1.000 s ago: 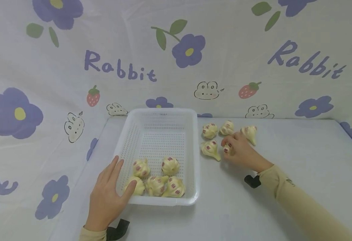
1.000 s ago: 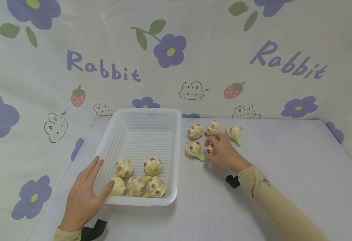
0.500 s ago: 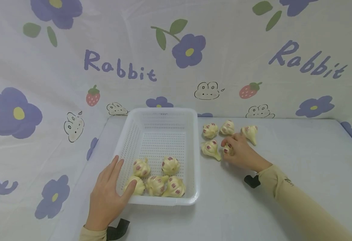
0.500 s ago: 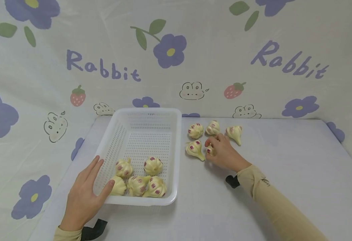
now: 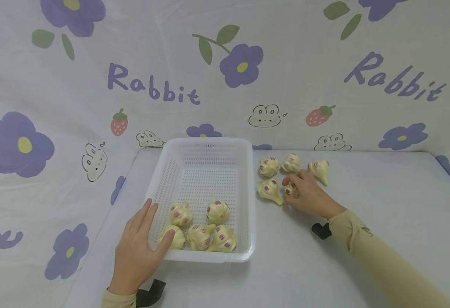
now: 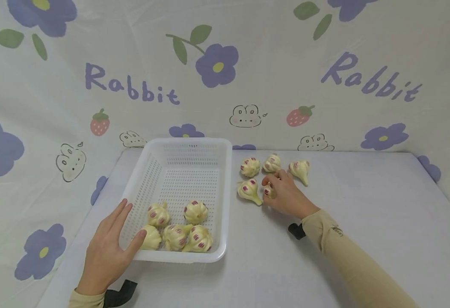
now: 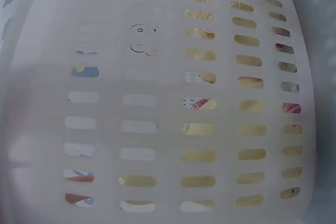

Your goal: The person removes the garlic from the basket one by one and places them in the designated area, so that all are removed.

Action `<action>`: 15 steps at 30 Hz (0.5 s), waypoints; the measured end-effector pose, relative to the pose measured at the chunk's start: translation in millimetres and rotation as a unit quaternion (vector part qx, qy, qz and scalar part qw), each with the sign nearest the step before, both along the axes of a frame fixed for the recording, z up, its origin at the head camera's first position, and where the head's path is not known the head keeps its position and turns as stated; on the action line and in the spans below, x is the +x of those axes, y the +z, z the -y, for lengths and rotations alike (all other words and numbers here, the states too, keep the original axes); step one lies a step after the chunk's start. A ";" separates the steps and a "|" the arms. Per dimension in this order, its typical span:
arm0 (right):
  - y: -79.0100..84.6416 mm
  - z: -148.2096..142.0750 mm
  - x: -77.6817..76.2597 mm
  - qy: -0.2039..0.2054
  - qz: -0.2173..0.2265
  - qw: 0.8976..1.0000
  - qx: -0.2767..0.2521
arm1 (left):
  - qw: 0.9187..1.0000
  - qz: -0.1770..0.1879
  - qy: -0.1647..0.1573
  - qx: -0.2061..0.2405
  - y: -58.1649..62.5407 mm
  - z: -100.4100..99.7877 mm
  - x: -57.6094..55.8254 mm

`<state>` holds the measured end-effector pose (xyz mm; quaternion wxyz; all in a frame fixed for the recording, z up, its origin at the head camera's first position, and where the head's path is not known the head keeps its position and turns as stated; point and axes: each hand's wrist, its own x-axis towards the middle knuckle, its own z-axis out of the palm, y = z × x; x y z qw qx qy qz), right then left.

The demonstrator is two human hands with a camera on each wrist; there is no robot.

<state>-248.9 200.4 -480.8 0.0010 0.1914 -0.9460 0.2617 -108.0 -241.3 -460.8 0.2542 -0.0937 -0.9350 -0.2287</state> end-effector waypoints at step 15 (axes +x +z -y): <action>19.0 -4.8 0.4 -0.010 -0.004 1.000 0.011 | 1.000 -0.004 -0.003 0.005 1.0 -1.0 -0.1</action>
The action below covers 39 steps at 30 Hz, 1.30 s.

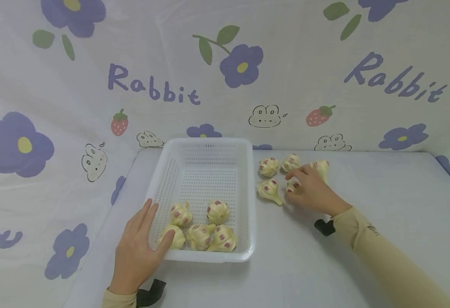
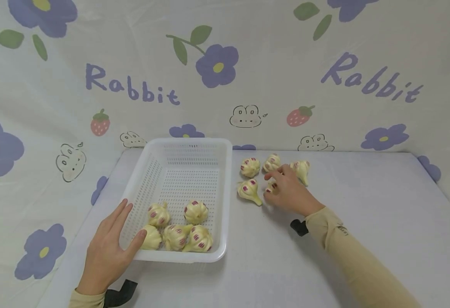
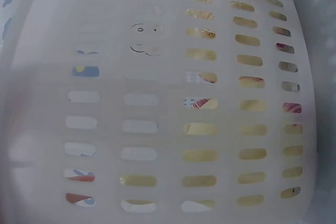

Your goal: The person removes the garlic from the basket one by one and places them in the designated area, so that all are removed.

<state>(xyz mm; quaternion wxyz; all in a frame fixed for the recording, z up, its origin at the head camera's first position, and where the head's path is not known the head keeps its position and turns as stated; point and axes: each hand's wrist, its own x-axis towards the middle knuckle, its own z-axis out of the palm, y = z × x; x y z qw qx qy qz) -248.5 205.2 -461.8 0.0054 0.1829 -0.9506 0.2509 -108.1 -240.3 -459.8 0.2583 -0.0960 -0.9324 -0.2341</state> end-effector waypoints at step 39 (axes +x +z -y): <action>78.9 47.7 31.8 0.059 -0.040 0.997 -0.024 | 1.000 -0.009 -0.001 -0.002 -5.0 2.2 -1.2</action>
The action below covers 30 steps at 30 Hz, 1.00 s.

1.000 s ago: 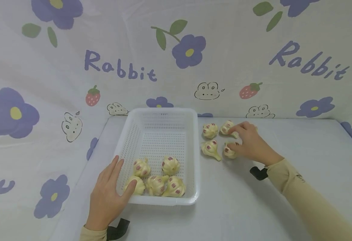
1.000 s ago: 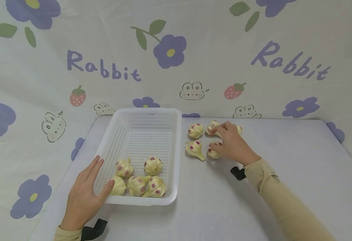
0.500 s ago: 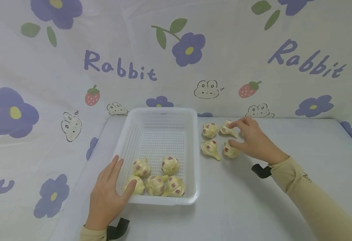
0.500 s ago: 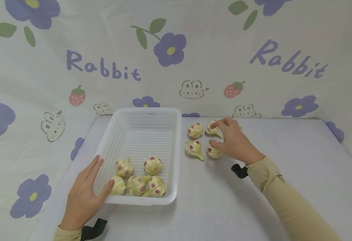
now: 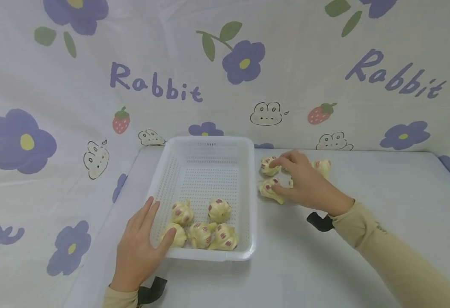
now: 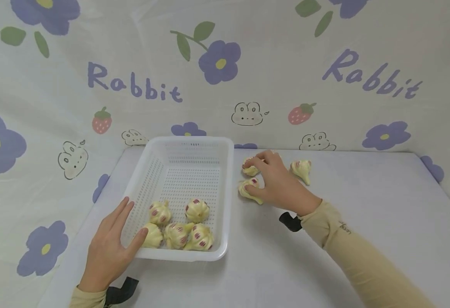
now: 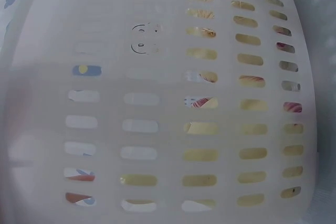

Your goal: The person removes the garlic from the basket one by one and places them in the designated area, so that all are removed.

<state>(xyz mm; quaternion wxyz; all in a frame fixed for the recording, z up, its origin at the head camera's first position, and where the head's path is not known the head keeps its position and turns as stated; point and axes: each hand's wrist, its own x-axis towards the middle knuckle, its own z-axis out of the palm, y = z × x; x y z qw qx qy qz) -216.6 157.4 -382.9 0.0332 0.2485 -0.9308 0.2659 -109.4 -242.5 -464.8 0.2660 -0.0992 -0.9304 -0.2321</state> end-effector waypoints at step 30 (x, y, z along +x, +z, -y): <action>0.5 80.1 11.0 0.144 -0.049 0.988 0.032 | 1.000 0.009 0.001 0.001 3.2 0.7 -0.1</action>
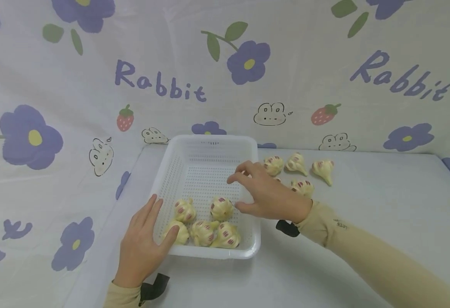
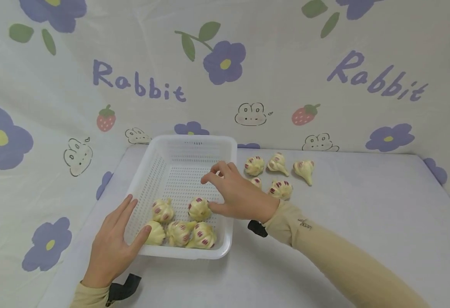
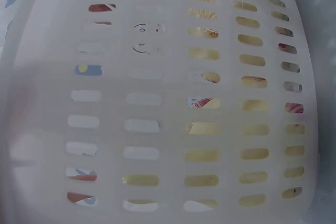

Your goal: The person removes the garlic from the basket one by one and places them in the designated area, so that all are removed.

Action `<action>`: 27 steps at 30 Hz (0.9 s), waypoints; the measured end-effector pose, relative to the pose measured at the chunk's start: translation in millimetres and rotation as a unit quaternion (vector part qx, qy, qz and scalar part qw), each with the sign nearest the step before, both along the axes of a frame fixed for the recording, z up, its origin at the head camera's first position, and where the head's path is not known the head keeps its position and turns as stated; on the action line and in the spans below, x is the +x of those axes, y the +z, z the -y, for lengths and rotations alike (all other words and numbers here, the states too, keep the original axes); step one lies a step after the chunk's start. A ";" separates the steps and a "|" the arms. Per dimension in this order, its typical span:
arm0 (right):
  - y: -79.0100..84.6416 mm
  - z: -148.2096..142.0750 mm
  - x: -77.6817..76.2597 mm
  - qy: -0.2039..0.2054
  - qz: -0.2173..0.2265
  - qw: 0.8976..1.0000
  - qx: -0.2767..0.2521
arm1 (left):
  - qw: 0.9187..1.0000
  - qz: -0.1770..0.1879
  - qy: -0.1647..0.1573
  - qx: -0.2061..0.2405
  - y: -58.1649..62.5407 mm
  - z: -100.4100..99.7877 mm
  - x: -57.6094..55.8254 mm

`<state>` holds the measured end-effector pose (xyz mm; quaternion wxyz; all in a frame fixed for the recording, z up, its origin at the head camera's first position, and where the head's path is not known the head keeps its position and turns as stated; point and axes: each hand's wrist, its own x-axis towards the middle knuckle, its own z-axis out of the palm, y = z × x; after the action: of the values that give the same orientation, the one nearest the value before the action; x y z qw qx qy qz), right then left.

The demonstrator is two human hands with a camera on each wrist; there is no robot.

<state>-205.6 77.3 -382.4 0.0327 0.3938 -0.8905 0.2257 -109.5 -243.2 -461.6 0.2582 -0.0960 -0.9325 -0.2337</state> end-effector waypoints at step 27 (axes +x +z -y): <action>-16.2 38.3 -7.8 0.034 0.069 0.994 0.071 | 1.000 0.004 0.003 0.004 0.9 -1.3 0.0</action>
<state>-213.4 39.0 -398.5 -0.0648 0.4090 -0.8902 0.1898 -109.5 -241.9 -460.7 0.2551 -0.0911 -0.9329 -0.2373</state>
